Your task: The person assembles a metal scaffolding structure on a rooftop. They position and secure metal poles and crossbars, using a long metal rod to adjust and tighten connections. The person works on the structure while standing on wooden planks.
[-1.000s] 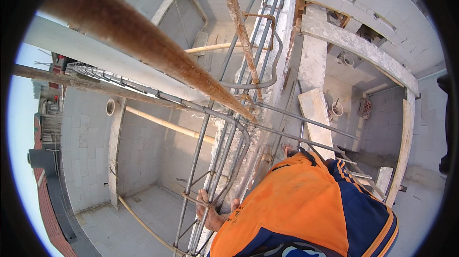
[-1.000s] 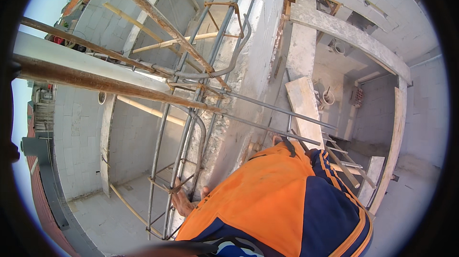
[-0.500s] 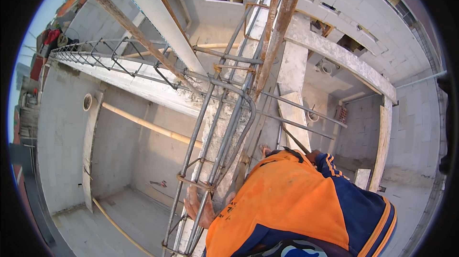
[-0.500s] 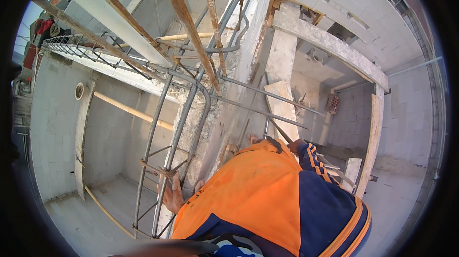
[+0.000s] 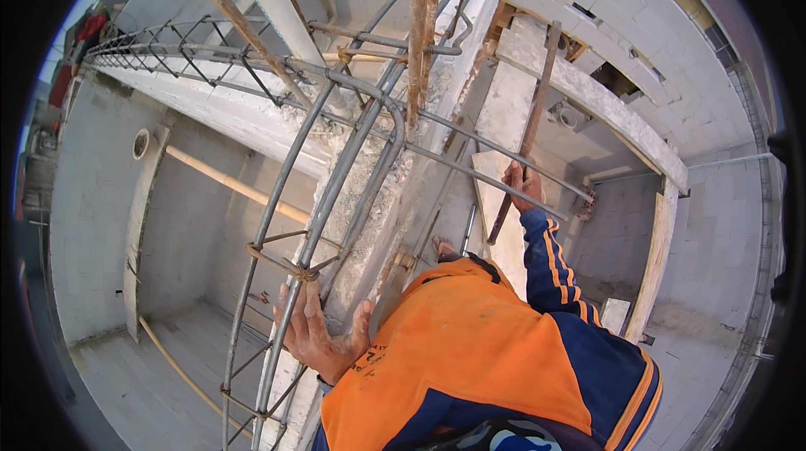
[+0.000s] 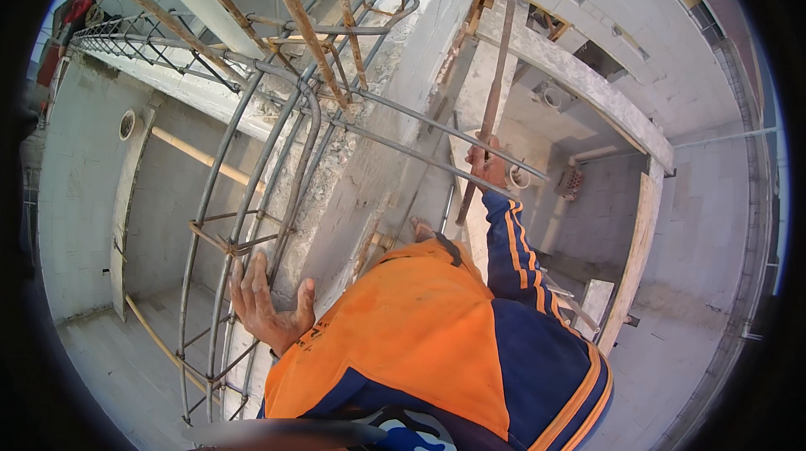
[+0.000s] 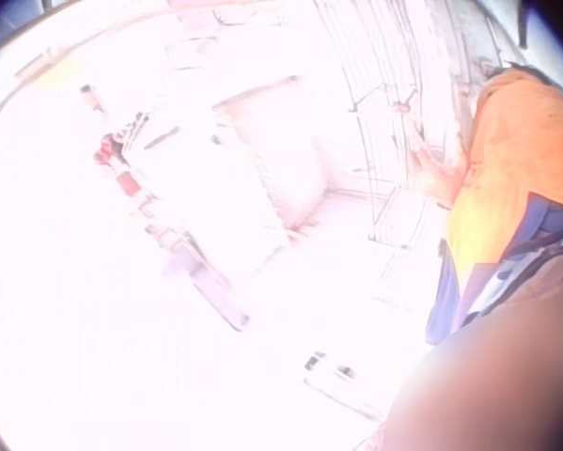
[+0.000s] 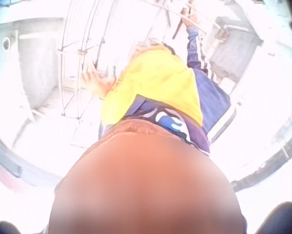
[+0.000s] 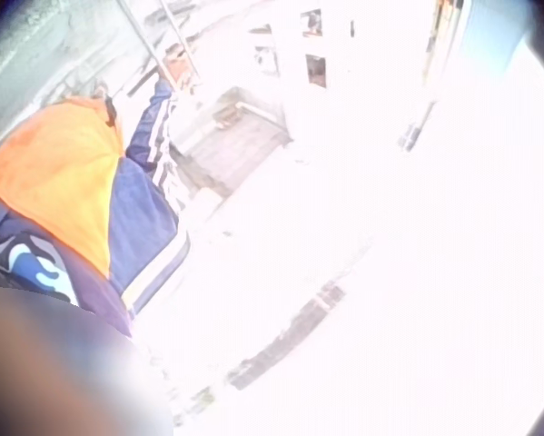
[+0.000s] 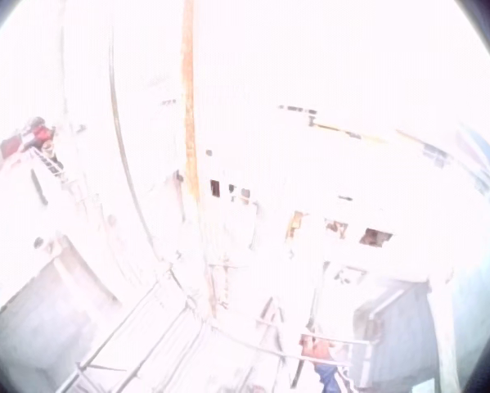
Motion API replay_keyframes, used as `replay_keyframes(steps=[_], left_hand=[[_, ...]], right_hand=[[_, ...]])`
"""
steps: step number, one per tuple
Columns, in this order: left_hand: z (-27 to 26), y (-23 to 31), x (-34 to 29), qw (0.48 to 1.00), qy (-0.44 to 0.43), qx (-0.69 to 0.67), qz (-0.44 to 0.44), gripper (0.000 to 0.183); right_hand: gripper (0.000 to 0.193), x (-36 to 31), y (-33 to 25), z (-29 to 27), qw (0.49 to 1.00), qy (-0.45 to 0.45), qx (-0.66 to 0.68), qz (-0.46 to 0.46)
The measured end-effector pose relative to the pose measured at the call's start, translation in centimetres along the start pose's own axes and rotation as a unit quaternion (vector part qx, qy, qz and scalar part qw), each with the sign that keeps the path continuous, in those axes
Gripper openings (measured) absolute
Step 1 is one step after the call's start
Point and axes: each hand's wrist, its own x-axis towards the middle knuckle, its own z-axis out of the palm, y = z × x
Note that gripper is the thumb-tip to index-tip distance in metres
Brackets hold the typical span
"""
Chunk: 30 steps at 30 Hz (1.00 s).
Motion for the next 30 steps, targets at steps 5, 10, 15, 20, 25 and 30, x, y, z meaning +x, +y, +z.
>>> replay_keyframes(steps=[5,10,15,20,25,30], left_hand=[[0.0,0.5,0.3,1.000,0.010,0.020,0.002,0.063],[0.5,0.5,0.2,0.998,0.026,0.048,-0.004,0.054],[0.7,0.8,0.2,0.997,0.035,0.071,-0.015,0.051],[0.9,1.2,0.3,0.996,0.044,0.078,-0.029,0.052],[0.9,1.5,0.4,0.995,0.050,0.081,-0.041,0.050],[0.8,1.6,0.7,0.995,0.055,0.079,-0.036,0.049]], right_hand=[[0.030,0.0,-2.0,6.5,0.987,-0.014,0.154,0.038],[0.034,-1.9,-2.9,9.8,0.993,0.015,0.117,0.004],[0.028,-1.1,-1.8,10.0,0.974,-0.069,0.204,0.074],[0.032,-0.3,-0.6,11.1,0.938,-0.100,0.321,0.082],[0.030,-0.9,-1.7,11.9,0.971,-0.104,0.213,0.028],[0.031,-0.3,-2.3,12.6,0.986,-0.158,0.027,-0.056]])
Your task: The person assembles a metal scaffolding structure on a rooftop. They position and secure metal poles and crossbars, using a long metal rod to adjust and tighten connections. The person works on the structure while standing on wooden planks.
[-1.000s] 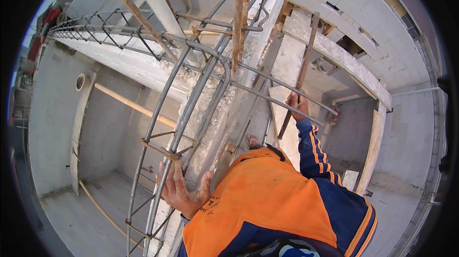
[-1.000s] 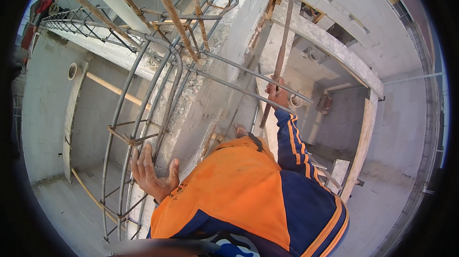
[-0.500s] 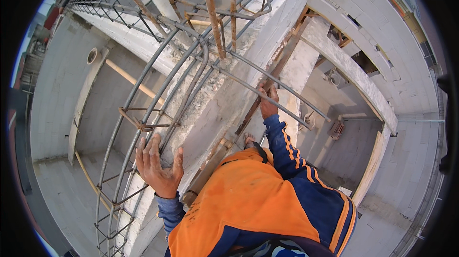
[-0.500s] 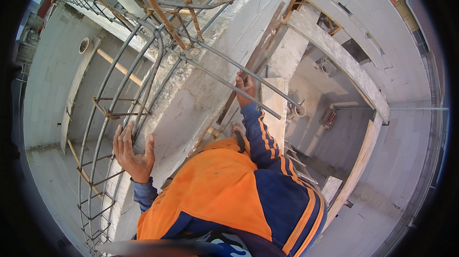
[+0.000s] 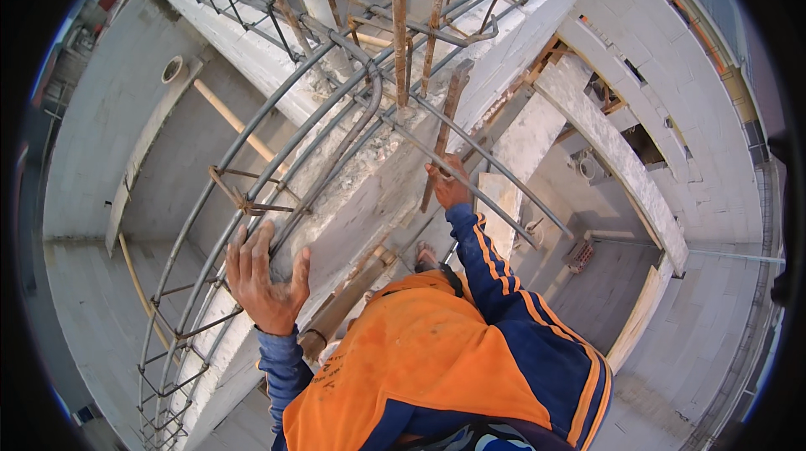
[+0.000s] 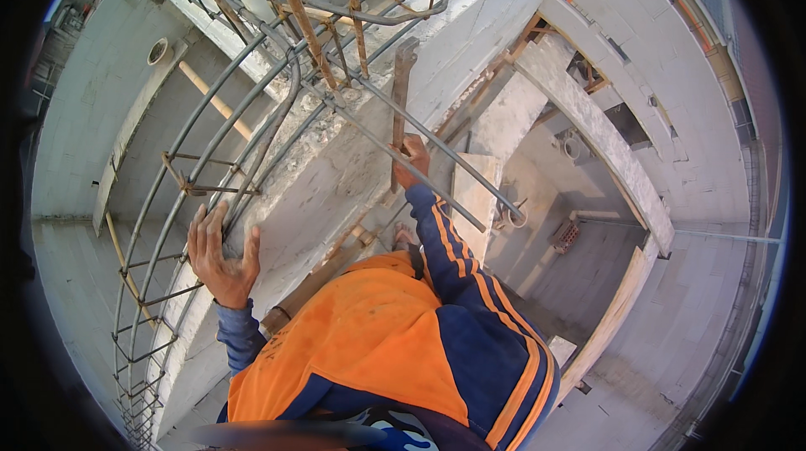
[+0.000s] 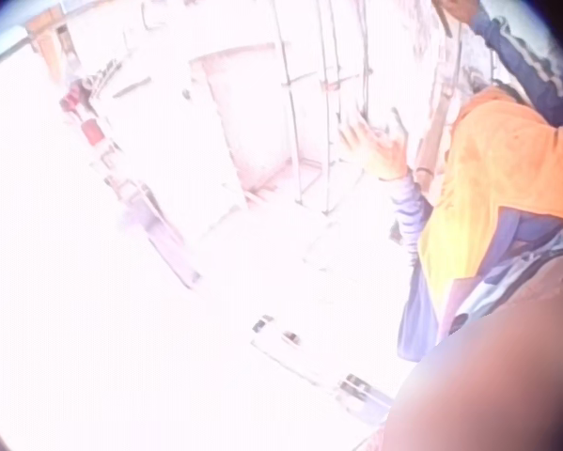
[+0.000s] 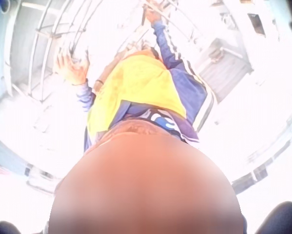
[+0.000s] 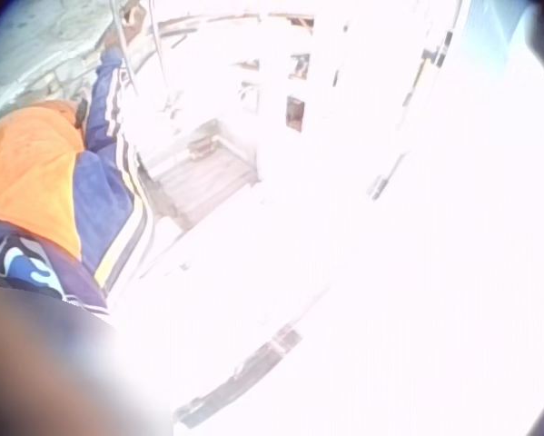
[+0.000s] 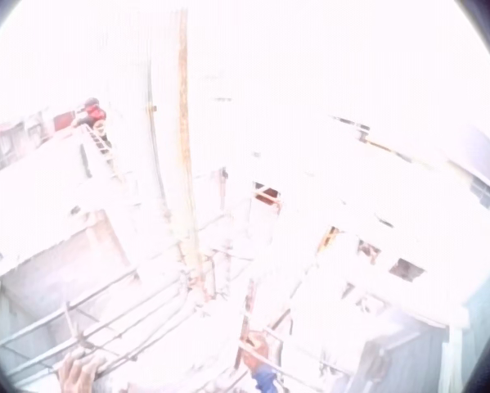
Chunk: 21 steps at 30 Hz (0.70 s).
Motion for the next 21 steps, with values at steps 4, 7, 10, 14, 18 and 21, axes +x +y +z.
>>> replay_keyframes(steps=[4,7,10,14,18,21], left_hand=[[-0.2,0.1,0.1,1.000,0.004,0.007,-0.003,0.049],[-0.3,0.2,0.1,0.999,-0.011,-0.019,-0.039,0.047],[-0.3,0.4,0.1,0.999,-0.011,-0.018,-0.045,0.046],[-0.3,0.2,0.3,1.000,0.009,-0.004,-0.022,0.048],[-0.2,0.2,0.3,0.999,0.000,-0.006,-0.031,0.047],[0.0,0.1,0.1,0.999,0.001,-0.017,-0.039,0.047]], right_hand=[[0.028,1.0,1.6,1.2,0.995,0.014,-0.074,-0.059],[0.028,1.5,2.9,1.9,0.985,0.026,-0.125,-0.118],[0.028,1.6,3.1,2.0,0.973,0.041,-0.178,-0.143],[0.028,1.7,1.2,1.4,0.979,0.041,-0.161,-0.117],[0.025,2.6,-1.4,0.2,0.988,0.006,-0.152,-0.040],[0.023,3.2,-2.7,-0.4,0.980,0.024,-0.154,-0.125]])
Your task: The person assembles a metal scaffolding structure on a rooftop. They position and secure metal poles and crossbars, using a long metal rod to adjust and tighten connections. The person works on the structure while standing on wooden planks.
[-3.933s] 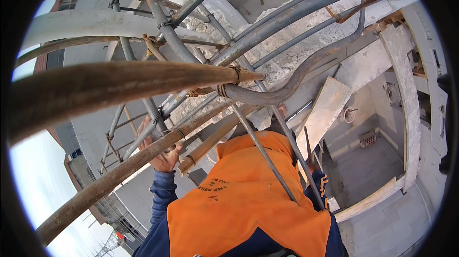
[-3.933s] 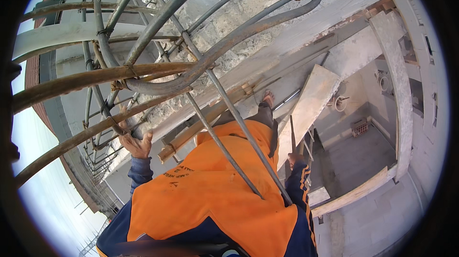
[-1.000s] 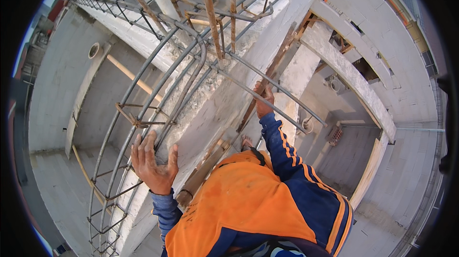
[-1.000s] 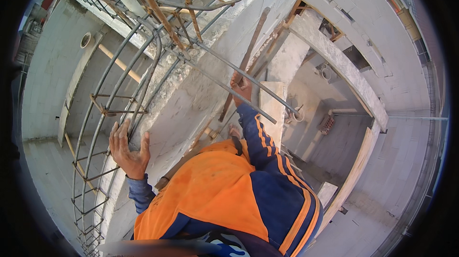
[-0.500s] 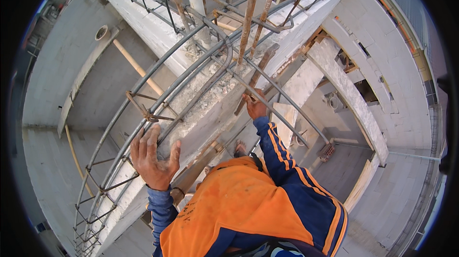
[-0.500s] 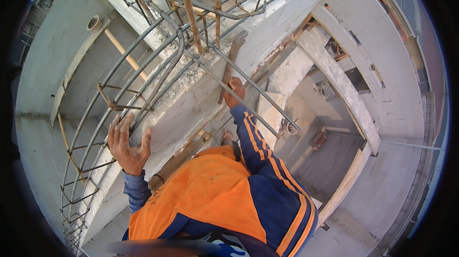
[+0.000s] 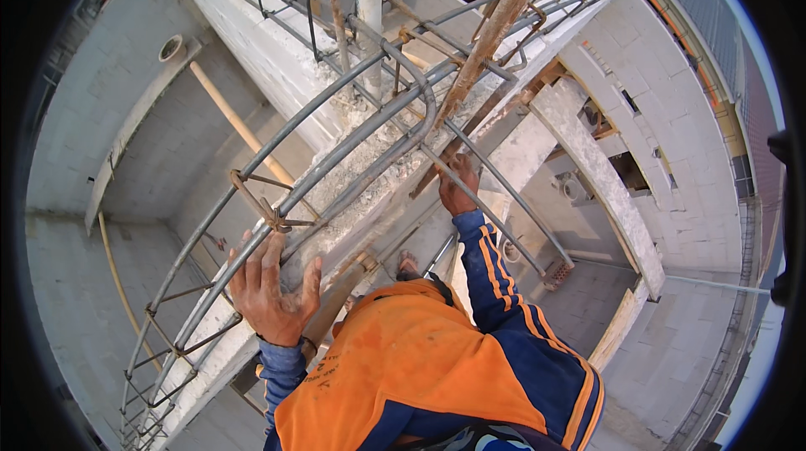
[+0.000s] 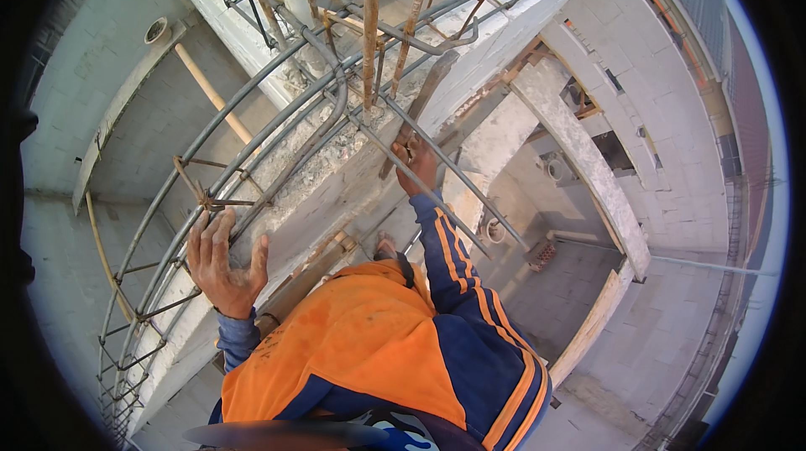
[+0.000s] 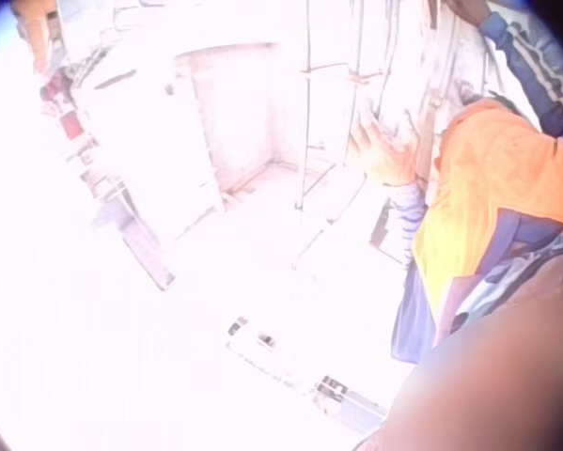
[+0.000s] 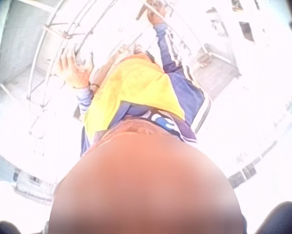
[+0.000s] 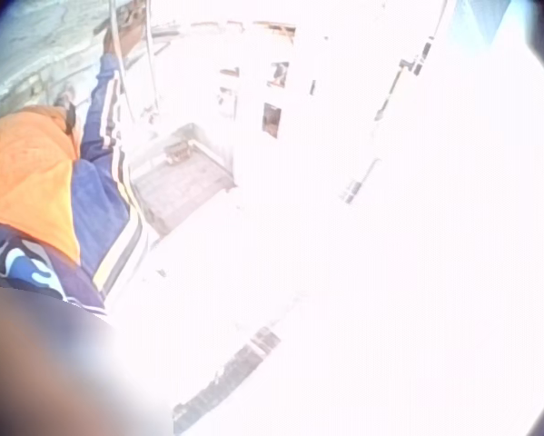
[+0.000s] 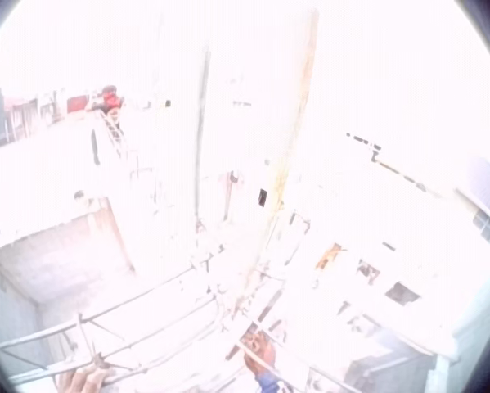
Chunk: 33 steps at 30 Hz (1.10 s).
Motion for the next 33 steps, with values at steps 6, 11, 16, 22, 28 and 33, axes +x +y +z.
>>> replay_keyframes(steps=[6,11,16,22,28,33], left_hand=[[0.3,-0.1,-0.4,1.000,-0.001,0.001,-0.019,0.048],[0.3,0.0,-0.5,0.999,-0.002,0.000,-0.036,0.049],[0.1,0.1,-0.2,1.000,-0.003,-0.001,-0.031,0.049],[0.0,0.4,0.2,1.000,0.015,0.007,-0.005,0.048],[0.0,0.5,0.0,1.000,0.015,0.011,-0.016,0.046],[0.0,0.7,-0.1,0.999,0.027,0.012,-0.014,0.045]], right_hand=[[0.026,0.5,-0.6,-0.6,1.000,0.006,-0.009,-0.028],[0.028,0.9,0.2,-0.7,0.995,-0.054,-0.071,-0.053],[0.020,0.6,0.3,-0.1,0.998,0.011,-0.052,-0.046],[0.024,0.4,-1.1,-1.0,0.999,0.028,-0.008,-0.028],[0.018,-0.1,-2.1,-0.8,0.998,0.042,0.024,-0.042],[0.010,-1.2,-3.0,-0.4,0.999,-0.001,0.020,-0.034]])
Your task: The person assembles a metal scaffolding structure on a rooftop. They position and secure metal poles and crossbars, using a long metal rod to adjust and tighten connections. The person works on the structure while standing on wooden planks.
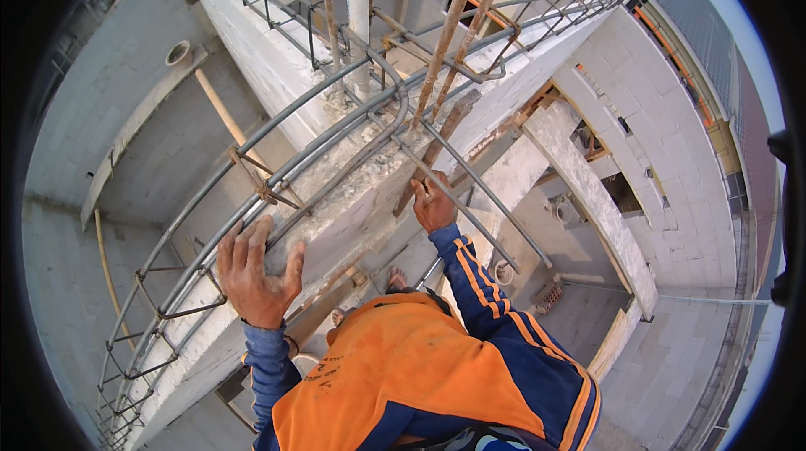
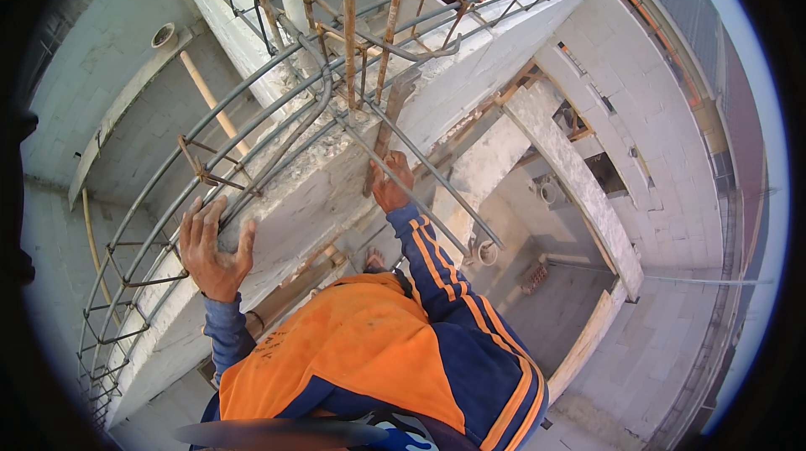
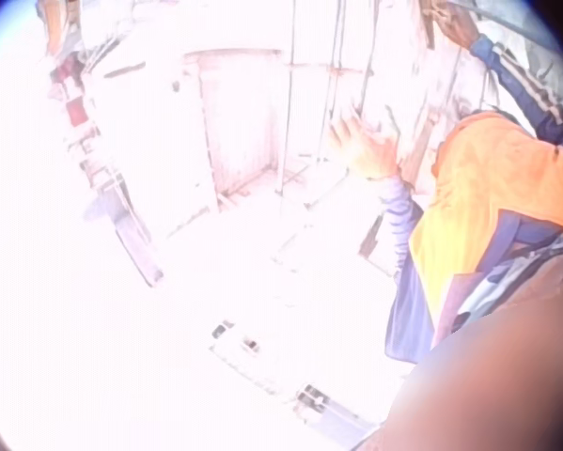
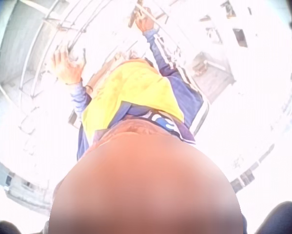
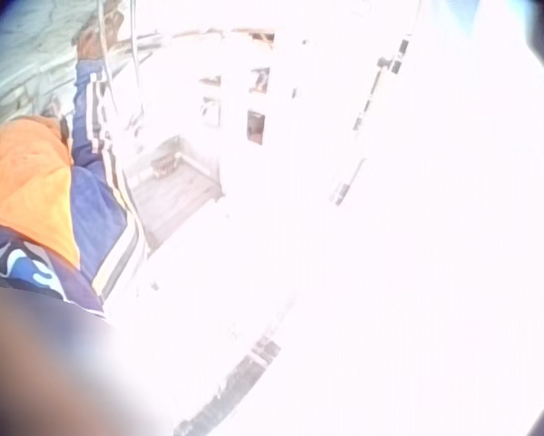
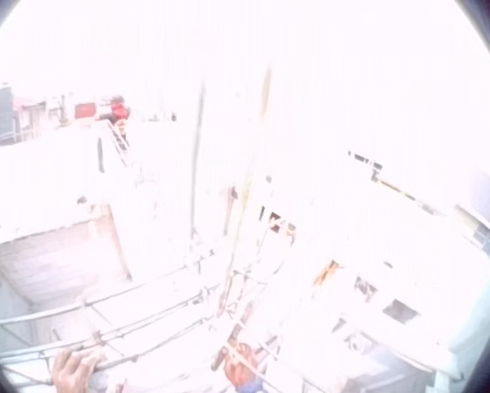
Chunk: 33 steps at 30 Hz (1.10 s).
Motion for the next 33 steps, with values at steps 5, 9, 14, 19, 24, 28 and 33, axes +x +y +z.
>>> replay_keyframes(steps=[5,9,14,19,24,28,33], left_hand=[[0.0,-0.1,0.1,0.999,0.025,0.012,0.023,0.048],[0.1,-0.2,0.0,0.999,0.022,0.014,0.020,0.048],[0.2,-0.3,-0.2,0.999,0.022,0.019,0.018,0.047],[-0.1,-0.3,-0.1,1.000,0.017,0.008,0.015,0.046],[-0.4,-0.4,-0.3,0.999,0.013,-0.005,0.029,0.048],[-0.7,-0.1,-0.2,0.994,0.048,-0.078,0.063,0.047],[-2.6,2.7,0.9,0.974,0.107,-0.135,0.145,0.043]], right_hand=[[0.015,0.4,-0.5,-0.2,0.997,0.028,0.005,-0.065],[0.014,0.8,-0.6,-0.2,0.997,0.030,0.000,-0.068],[0.011,0.0,1.0,-0.2,0.999,0.005,-0.006,-0.046],[0.016,-4.0,7.0,-1.8,0.999,0.002,0.001,-0.048],[0.024,-9.2,13.8,-7.4,0.962,0.107,0.179,0.179],[0.034,-9.0,13.9,-18.0,0.964,0.172,-0.067,0.191],[0.037,-8.6,5.0,-29.3,0.967,0.138,-0.128,0.174]])
